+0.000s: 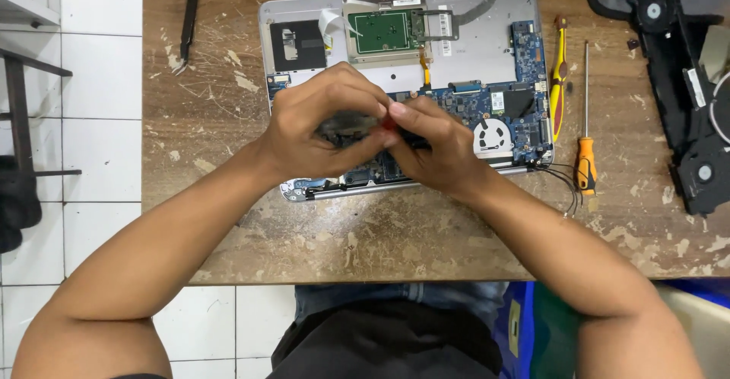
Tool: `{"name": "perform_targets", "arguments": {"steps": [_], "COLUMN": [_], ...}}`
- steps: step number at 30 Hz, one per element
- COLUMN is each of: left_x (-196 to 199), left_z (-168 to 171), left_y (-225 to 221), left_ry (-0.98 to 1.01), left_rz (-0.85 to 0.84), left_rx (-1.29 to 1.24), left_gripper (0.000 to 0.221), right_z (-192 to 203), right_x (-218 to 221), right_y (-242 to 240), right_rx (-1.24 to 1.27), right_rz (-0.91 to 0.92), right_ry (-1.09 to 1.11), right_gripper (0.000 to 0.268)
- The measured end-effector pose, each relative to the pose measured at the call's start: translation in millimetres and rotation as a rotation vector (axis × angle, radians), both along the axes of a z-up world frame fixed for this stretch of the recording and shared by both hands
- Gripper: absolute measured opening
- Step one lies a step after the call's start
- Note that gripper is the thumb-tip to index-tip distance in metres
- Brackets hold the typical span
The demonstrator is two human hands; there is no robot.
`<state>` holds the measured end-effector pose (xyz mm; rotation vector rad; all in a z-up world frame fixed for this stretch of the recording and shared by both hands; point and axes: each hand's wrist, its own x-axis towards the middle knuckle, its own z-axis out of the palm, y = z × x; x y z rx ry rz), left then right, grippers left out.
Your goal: Disassembling a laptop by removing screws from the motherboard and disconnecting internal cables using a screwdriver.
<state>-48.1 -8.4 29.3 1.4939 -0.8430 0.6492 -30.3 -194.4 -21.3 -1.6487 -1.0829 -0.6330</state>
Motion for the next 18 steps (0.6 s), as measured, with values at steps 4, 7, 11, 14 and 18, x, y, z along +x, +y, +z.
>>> {"name": "perform_targets", "arguments": {"steps": [4,7,11,14,18], "left_x": [-0.5,-1.1,-2.6,-2.4,-3.0], "left_z": [-4.4,-3.2,1.8,3.0,6.1], "left_y": [-0.1,-2.1,-3.4,-2.8,0.2], "left_ry": [0.039,0.062,0.07,0.094,0.133], "left_rz": [-0.013,-0.034,-0.058,-0.09,-0.111], "left_rx": [0.032,0.02,0.004,0.013,0.016], "left_gripper": [0.016,0.015,0.013,0.02,0.022], "right_z": [-16.7,-24.4,-23.5,-11.4,-15.6], "right_x": [-1.8,-3.3,-1.6,-3.1,-2.7], "right_y": [-10.4,-14.1,-11.7,-5.5,-6.3], "right_rx": [0.007,-0.015,0.009,0.044,0.059], "right_rz": [-0.072,-0.099,-0.099,-0.074,-0.055], "right_ry": [0.025,-0.001,-0.038,-0.044,-0.047], "right_gripper": [0.032,0.03,0.029,0.027,0.026]}}
